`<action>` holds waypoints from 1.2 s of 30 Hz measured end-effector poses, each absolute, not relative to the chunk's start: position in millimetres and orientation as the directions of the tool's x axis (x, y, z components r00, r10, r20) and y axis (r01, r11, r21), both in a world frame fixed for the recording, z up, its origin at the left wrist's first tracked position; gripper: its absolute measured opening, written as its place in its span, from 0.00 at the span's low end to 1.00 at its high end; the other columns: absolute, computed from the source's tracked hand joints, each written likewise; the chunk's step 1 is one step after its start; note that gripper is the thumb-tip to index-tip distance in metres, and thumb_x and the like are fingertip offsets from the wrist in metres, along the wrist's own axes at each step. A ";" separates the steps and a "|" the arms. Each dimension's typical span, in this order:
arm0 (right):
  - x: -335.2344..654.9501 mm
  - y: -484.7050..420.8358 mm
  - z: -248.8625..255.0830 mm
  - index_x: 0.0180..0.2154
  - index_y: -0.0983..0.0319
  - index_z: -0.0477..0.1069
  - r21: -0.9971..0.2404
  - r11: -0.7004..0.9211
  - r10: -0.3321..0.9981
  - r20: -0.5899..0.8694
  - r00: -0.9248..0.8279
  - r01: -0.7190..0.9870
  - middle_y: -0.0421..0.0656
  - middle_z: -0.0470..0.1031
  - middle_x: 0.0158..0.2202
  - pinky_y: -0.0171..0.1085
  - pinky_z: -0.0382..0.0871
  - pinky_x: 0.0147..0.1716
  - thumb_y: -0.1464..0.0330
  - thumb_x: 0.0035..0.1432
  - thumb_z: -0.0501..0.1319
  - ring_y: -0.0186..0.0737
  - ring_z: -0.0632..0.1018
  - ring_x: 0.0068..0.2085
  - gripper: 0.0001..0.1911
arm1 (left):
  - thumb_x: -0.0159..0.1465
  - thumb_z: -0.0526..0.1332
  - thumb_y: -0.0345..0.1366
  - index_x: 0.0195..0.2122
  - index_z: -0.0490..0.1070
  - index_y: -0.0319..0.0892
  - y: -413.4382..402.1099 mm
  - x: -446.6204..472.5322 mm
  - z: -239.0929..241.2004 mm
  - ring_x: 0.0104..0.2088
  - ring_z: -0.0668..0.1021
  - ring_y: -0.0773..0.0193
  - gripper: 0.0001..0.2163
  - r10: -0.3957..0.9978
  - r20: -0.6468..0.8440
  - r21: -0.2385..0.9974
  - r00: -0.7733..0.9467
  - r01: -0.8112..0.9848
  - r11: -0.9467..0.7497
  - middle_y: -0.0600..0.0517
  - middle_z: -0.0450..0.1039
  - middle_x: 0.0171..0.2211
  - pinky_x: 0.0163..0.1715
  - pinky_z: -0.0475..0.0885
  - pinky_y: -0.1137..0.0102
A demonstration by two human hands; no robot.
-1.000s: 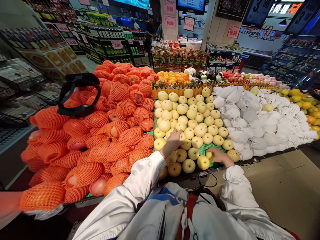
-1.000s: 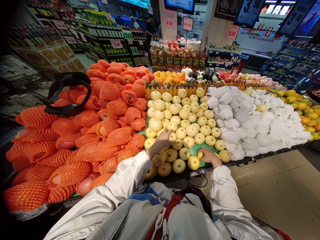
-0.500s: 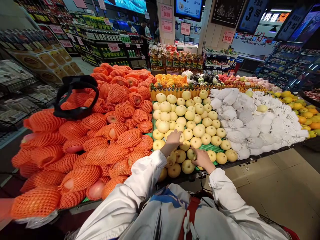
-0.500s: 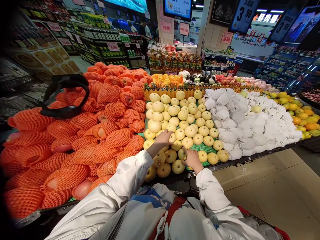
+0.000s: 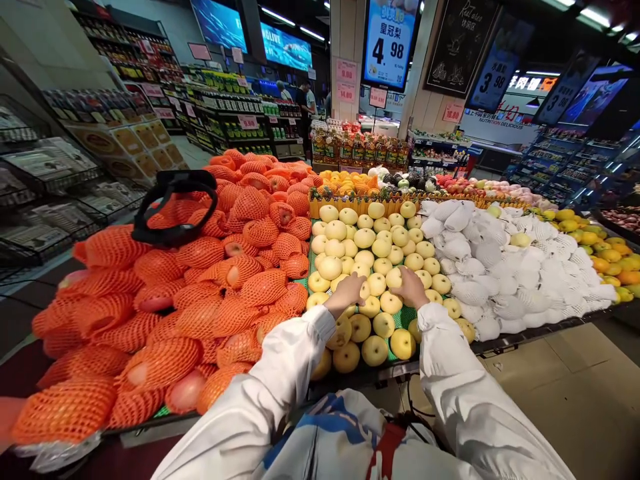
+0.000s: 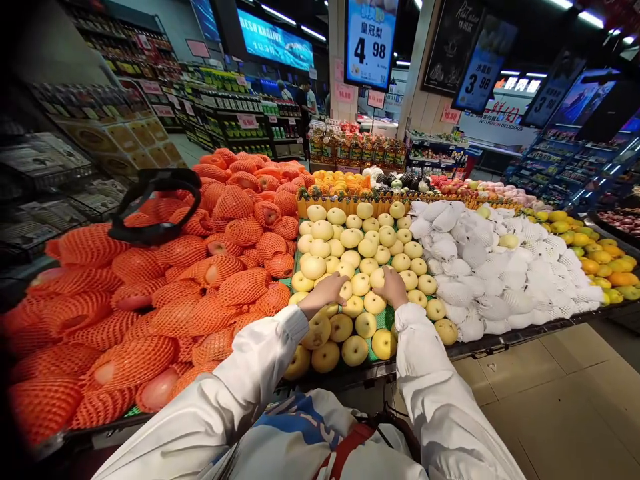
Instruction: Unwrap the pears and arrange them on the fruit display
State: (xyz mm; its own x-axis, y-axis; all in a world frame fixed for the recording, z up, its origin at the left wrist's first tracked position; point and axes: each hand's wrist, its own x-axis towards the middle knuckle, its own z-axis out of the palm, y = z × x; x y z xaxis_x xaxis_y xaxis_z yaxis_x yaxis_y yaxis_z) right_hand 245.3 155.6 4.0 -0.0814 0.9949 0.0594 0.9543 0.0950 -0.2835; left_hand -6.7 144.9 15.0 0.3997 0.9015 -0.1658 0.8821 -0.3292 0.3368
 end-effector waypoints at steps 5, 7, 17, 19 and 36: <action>274.4 121.3 7.2 0.67 0.66 0.68 -0.257 0.107 0.994 0.039 -0.100 0.961 0.57 0.76 0.59 0.44 0.70 0.55 0.64 0.49 0.79 0.58 0.78 0.57 0.46 | 0.57 0.78 0.37 0.69 0.68 0.42 143.1 -10.3 10.0 0.58 0.80 0.40 0.39 0.906 -0.147 0.348 0.397 0.878 -0.328 0.36 0.71 0.63 0.52 0.74 0.59; 285.0 95.3 -2.4 0.63 0.65 0.70 -0.253 0.115 0.992 -0.011 -0.122 0.960 0.55 0.78 0.57 0.43 0.70 0.51 0.64 0.46 0.82 0.57 0.79 0.54 0.45 | 0.57 0.79 0.38 0.69 0.69 0.43 143.8 -10.8 8.6 0.58 0.80 0.41 0.39 0.905 -0.145 0.348 0.399 0.877 -0.331 0.37 0.71 0.63 0.52 0.74 0.60; 286.3 69.9 -26.5 0.67 0.64 0.68 -0.308 0.117 0.967 -0.180 -0.178 0.944 0.59 0.76 0.62 0.48 0.74 0.54 0.58 0.46 0.84 0.64 0.80 0.59 0.52 | 0.58 0.77 0.39 0.67 0.71 0.44 140.9 -15.0 0.3 0.56 0.80 0.43 0.35 0.917 -0.083 0.354 0.390 0.872 -0.338 0.38 0.72 0.60 0.52 0.74 0.60; 290.6 72.1 -26.7 0.71 0.62 0.65 -0.377 0.109 0.963 -0.188 -0.191 0.920 0.59 0.74 0.66 0.51 0.74 0.59 0.56 0.48 0.83 0.65 0.78 0.63 0.54 | 0.59 0.76 0.41 0.67 0.71 0.44 139.9 -17.4 -2.8 0.54 0.81 0.44 0.35 0.919 -0.068 0.358 0.387 0.870 -0.340 0.39 0.73 0.60 0.52 0.73 0.61; 183.8 185.6 -6.4 0.62 0.60 0.77 -0.167 0.336 0.936 -0.052 -0.349 0.927 0.56 0.78 0.60 0.47 0.74 0.57 0.77 0.49 0.78 0.61 0.78 0.61 0.37 | 0.59 0.74 0.44 0.63 0.67 0.42 146.6 -26.2 -12.4 0.57 0.81 0.39 0.33 0.917 0.023 0.425 0.398 0.827 -0.369 0.37 0.78 0.55 0.53 0.75 0.57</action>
State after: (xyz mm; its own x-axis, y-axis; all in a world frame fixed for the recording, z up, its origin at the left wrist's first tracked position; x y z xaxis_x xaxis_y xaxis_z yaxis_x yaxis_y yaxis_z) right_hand 183.8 185.6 -6.4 -0.3490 0.9357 -0.0519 0.9267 0.3364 -0.1673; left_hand -26.2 146.6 -12.4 0.3976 0.9173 0.0229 0.8267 -0.3690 0.4248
